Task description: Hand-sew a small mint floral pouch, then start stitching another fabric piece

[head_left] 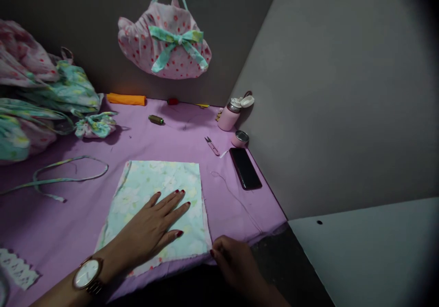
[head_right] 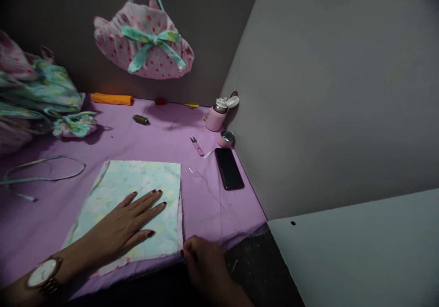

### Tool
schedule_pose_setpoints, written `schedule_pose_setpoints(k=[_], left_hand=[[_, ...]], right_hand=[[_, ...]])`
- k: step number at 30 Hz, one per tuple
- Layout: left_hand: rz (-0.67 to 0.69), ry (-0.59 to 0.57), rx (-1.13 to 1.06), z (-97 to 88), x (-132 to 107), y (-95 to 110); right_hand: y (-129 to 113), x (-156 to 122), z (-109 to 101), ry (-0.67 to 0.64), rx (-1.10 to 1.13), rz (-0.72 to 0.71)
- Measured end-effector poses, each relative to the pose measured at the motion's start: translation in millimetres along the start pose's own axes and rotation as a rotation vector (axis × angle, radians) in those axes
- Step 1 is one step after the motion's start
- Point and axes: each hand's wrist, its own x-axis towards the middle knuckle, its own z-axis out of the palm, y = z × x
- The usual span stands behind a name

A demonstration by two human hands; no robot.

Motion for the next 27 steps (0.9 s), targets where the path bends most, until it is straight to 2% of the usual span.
schedule_pose_setpoints(k=[5,7,9,11,13,15,18,21,23,27], left_hand=[[-0.011,0.028,0.028,3.1,-0.8,1.3],[-0.016,0.038,0.029,3.9,-1.0,2.0],[-0.016,0.056,0.035,5.1,-0.4,2.7],[-0.008,0.075,0.045,7.2,0.9,3.1],[0.003,0.101,0.051,10.4,2.0,3.4],[-0.008,0.129,0.064,14.2,0.5,3.2],[-0.058,0.186,0.107,18.1,-9.5,0.4],[-0.119,0.212,0.101,14.8,-20.5,-7.8],[-0.17,0.212,0.056,8.4,-19.1,-17.1],[-0.295,0.229,0.032,-1.8,7.0,-40.8]], right_hand=[[1.3,1.3,-9.4,-0.024,0.013,0.033],[-3.0,10.0,-17.2,0.044,-0.011,0.013],[-12.5,23.4,-22.4,0.148,-0.047,-0.082],[-25.3,40.6,-21.1,0.17,-0.081,-0.254],[-36.4,59.8,-13.3,0.077,-0.12,-0.413],[-40.6,78.9,-3.6,-0.038,-0.183,-0.479],[-33.6,101.2,1.9,-0.091,-0.292,-0.402],[-26.9,112.7,-6.8,-0.043,-0.358,-0.225],[-30.5,118.3,-13.0,-0.008,-0.36,-0.16],[-46.8,136.2,-9.2,0.007,-0.316,-0.285]])
